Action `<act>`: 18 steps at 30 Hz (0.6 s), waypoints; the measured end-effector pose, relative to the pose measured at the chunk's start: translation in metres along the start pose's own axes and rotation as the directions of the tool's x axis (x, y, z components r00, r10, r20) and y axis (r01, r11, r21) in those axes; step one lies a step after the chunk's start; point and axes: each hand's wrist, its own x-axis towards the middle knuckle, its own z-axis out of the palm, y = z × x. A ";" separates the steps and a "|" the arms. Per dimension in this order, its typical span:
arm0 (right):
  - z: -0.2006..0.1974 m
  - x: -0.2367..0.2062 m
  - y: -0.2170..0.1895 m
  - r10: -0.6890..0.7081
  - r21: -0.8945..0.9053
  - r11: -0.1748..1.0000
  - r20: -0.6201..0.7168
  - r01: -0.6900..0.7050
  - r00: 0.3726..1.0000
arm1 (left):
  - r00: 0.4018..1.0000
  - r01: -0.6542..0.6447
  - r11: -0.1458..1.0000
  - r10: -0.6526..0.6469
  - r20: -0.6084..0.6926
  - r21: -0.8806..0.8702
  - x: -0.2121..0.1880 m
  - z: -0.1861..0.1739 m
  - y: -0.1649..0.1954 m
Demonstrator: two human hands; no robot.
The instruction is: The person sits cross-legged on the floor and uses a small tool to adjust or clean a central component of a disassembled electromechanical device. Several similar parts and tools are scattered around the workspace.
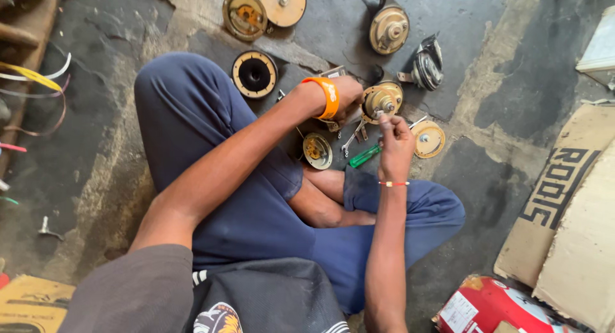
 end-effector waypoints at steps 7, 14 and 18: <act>-0.004 0.000 0.000 0.069 0.447 0.878 0.239 -0.173 0.968 | 1.000 0.001 0.999 -0.001 0.006 0.044 0.004 0.004 -0.001; 0.009 -0.007 -0.015 0.084 0.377 0.910 0.237 -0.171 0.968 | 1.000 0.011 0.997 -0.012 0.007 0.078 0.007 0.006 -0.002; 0.007 -0.008 -0.022 0.001 0.445 0.884 0.304 -0.143 0.953 | 0.998 0.055 0.996 -0.057 0.030 0.069 0.009 0.007 -0.001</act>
